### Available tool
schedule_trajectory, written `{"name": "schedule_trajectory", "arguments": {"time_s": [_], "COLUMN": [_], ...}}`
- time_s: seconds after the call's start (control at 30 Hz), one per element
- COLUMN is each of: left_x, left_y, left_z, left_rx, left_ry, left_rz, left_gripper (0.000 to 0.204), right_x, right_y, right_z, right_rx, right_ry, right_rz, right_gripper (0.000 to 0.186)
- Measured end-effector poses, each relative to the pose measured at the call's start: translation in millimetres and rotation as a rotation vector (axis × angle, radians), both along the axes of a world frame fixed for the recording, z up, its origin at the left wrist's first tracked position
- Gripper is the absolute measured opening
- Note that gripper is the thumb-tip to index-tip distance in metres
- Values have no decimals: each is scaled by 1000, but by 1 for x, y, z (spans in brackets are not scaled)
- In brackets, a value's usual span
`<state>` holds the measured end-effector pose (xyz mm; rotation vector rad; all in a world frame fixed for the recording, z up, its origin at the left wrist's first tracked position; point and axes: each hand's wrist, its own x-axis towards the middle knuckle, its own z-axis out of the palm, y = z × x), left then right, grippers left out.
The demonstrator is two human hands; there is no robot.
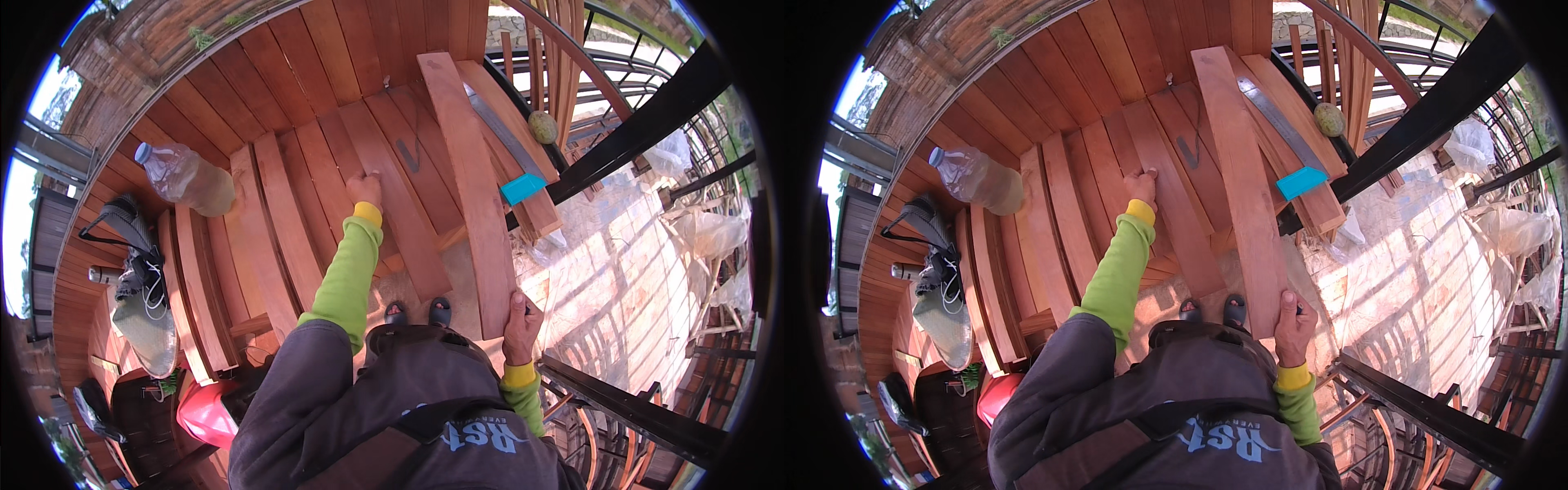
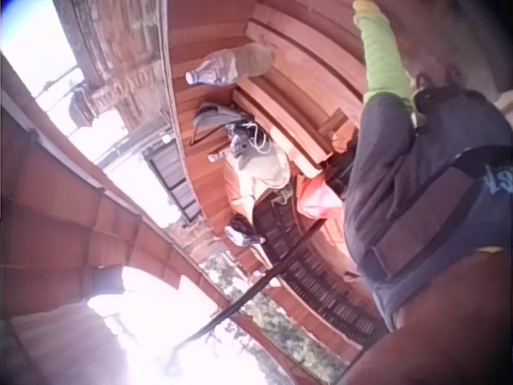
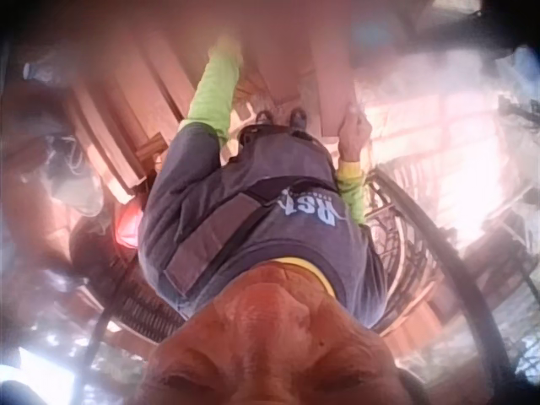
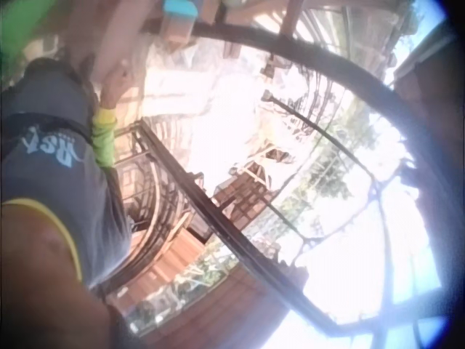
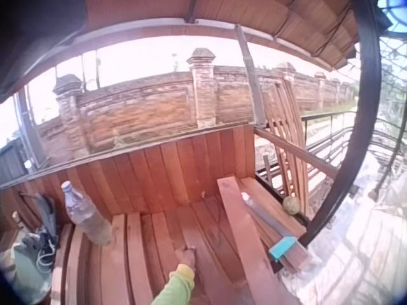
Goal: The person installs wooden planks onto a curved wooden structure. They use a utility knife to trim the ends of the planks for a precise fit and a pencil to mark measurements. The person repeatedly positions, marks, and cuts the planks to fit the curved surface.
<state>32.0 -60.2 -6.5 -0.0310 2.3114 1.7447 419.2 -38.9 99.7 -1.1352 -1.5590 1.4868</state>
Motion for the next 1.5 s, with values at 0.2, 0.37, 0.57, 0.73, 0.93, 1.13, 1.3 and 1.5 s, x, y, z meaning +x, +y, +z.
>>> {"name": "schedule_trajectory", "arguments": {"time_s": [0.2,0.37,0.57,0.73,0.93,1.13,1.3,1.5], "left_x": [74,181,202,207,170,98,40,21], "left_y": [-32,-91,-85,-79,-92,-38,-16,-2], "left_z": [24,67,27,41,49,47,21,4], "left_rx": [-346,-619,-578,-658,-180,-192,-287,-319], "left_ry": [655,695,779,782,487,555,607,710], "left_rz": [-426,-1083,-881,-867,-791,-549,-486,-436], "left_gripper": [77,97,94,92,82,68,67,56], "right_x": [4,-4,-18,-20,-47,-86,-108,-95], "right_y": [12,20,28,31,27,19,23,10], "right_z": [-7,-27,-17,-37,-76,-74,-73,-74], "right_rx": [-23,-144,-251,-158,-149,-20,119,197], "right_ry": [-15,4,-4,2,37,-59,-215,-273], "right_rz": [30,70,194,189,214,291,316,375], "right_gripper": [42,41,38,42,45,44,34,39]}}
